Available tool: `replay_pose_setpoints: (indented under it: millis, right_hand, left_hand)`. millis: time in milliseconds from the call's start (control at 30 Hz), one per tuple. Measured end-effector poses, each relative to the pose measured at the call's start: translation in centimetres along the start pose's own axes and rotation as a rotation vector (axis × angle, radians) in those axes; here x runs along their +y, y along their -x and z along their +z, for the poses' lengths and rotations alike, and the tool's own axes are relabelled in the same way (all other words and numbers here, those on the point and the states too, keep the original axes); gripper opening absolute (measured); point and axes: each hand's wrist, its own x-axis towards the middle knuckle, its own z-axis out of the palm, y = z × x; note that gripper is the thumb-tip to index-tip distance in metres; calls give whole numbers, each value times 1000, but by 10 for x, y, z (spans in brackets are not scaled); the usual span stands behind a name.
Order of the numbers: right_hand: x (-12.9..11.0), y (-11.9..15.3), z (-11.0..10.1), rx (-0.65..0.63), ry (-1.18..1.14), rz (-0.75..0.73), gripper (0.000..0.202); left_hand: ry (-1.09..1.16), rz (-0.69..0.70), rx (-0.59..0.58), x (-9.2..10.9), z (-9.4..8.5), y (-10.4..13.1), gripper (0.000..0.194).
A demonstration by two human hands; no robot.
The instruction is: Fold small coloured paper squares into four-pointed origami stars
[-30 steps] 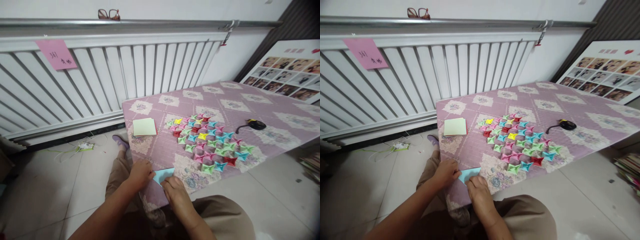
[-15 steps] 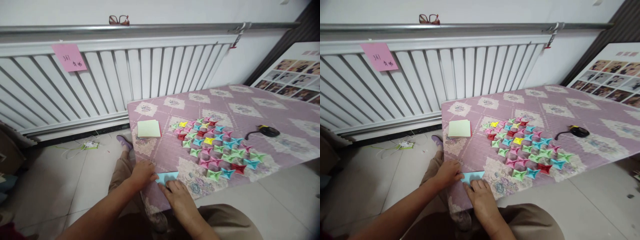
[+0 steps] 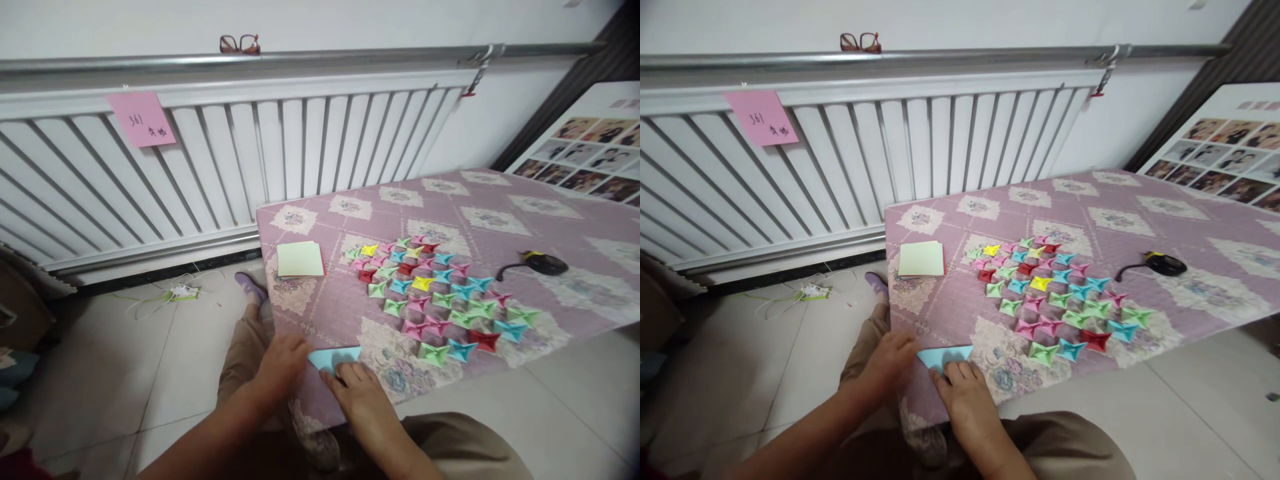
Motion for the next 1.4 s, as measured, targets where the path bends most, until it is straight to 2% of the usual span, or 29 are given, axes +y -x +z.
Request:
replay_pose_setpoints:
  millis: [100,200,467,700,1033,1267,1400]
  right_hand:
    - [0,1,5,6,7,12,41]
    - [-1,4,11,27,-8,30,44]
    - [-5,20,18,128,-104,53,40]
    - [-5,33,17,161,-88,26,32]
    - [-5,41,20,213,-54,21,34]
    - [-6,44,20,213,-35,25,34]
    - [-8,46,22,214,-34,43,36]
  left_hand:
    - [-10,167,-5,14,19,14,21]
    - [-30,164,42,17,30,23,25]
    - [-99,192,32,10,30,30,35]
    - [-188,99,61,9,30,31,36]
    - [-292,17,28,12,30,32,39]
    - [-327,-12,86,16,34,31,37]
    - [-330,-39,75,17,34,31,37]
